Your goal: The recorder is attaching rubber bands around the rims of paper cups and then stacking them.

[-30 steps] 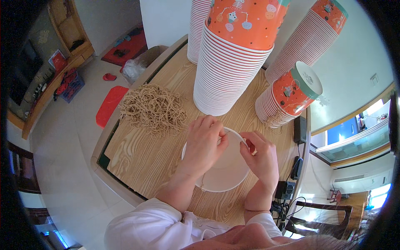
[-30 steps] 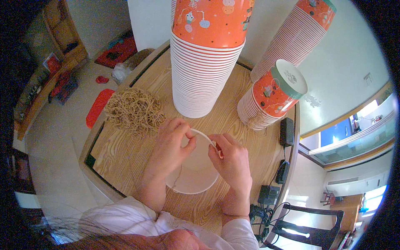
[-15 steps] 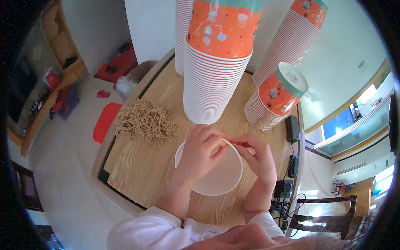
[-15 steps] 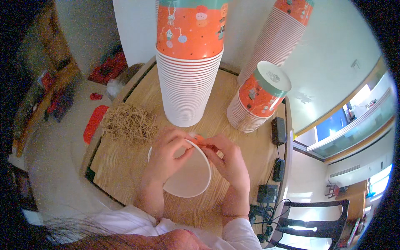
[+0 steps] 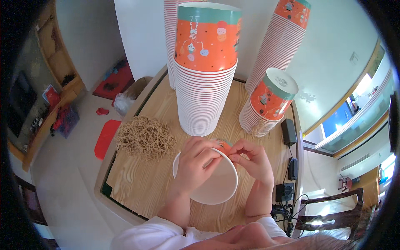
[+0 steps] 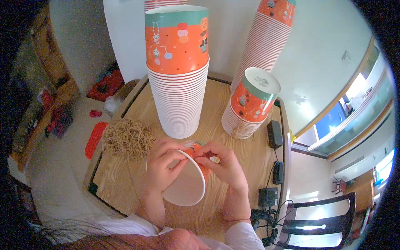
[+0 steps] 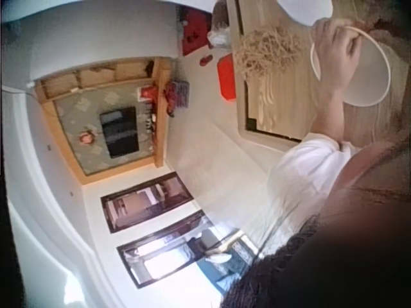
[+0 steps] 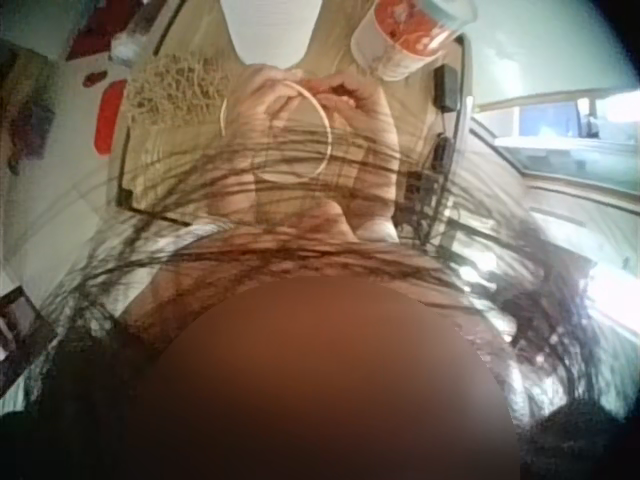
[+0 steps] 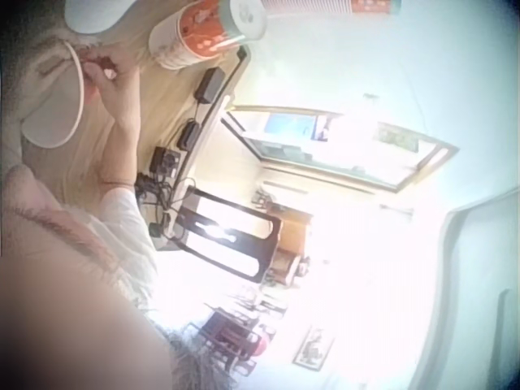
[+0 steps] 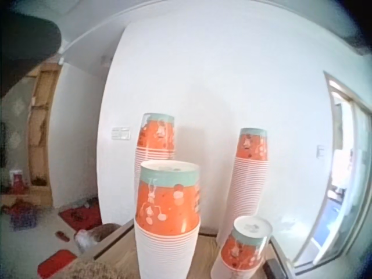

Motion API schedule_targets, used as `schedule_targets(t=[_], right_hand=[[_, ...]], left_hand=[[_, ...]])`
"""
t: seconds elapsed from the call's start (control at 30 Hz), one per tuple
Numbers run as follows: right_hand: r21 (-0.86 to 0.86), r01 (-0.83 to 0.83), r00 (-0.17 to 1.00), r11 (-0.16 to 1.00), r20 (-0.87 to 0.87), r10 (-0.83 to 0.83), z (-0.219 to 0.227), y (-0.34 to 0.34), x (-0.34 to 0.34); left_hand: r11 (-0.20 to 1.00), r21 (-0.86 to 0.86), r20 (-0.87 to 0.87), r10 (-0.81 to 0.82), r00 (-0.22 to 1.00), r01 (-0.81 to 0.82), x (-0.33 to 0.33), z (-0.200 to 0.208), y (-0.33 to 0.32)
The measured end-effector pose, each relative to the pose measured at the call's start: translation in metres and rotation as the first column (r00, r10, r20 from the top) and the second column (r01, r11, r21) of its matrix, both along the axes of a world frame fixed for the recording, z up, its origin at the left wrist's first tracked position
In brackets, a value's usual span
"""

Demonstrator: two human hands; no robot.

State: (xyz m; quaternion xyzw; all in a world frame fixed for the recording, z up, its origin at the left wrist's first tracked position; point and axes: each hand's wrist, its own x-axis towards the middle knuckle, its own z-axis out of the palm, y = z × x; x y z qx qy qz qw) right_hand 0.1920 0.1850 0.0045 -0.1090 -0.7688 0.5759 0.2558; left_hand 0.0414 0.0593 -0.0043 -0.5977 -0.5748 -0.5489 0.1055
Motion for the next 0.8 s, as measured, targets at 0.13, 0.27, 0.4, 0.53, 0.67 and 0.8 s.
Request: schedule_targets(t=[0.13, 0.27, 0.4, 0.53, 0.67, 0.8], right_hand=[[0.095, 0.060, 0.996, 0.994, 0.063, -0.066, -0.002, -0.003, -0.002], [0.121, 0.113, 0.980, 0.986, 0.150, -0.131, -0.004, -0.006, -0.010], [0.222, 0.179, 0.951, 0.959, 0.212, -0.226, -0.012, -0.005, -0.015], [0.221, 0.190, 0.947, 0.957, 0.216, -0.238, -0.012, -0.008, -0.019], [0.245, 0.183, 0.922, 0.952, 0.294, -0.253, -0.010, -0.008, -0.017], [0.227, 0.127, 0.908, 0.966, 0.366, -0.205, -0.011, 0.000, -0.010]], left_hand=[[0.998, -0.068, -0.011, 0.003, 1.000, -0.004, 0.005, 0.002, 0.002], [0.971, -0.238, -0.036, 0.030, 0.999, -0.037, 0.006, -0.007, 0.005], [0.955, -0.296, 0.049, 0.043, 0.998, -0.027, 0.002, -0.015, 0.005], [0.954, -0.299, 0.136, 0.067, 0.988, -0.023, -0.004, -0.016, 0.000], [0.941, -0.336, 0.171, 0.028, 0.985, 0.031, 0.001, -0.015, -0.004], [0.906, -0.410, 0.200, -0.022, 0.980, 0.105, 0.001, -0.013, -0.003]])
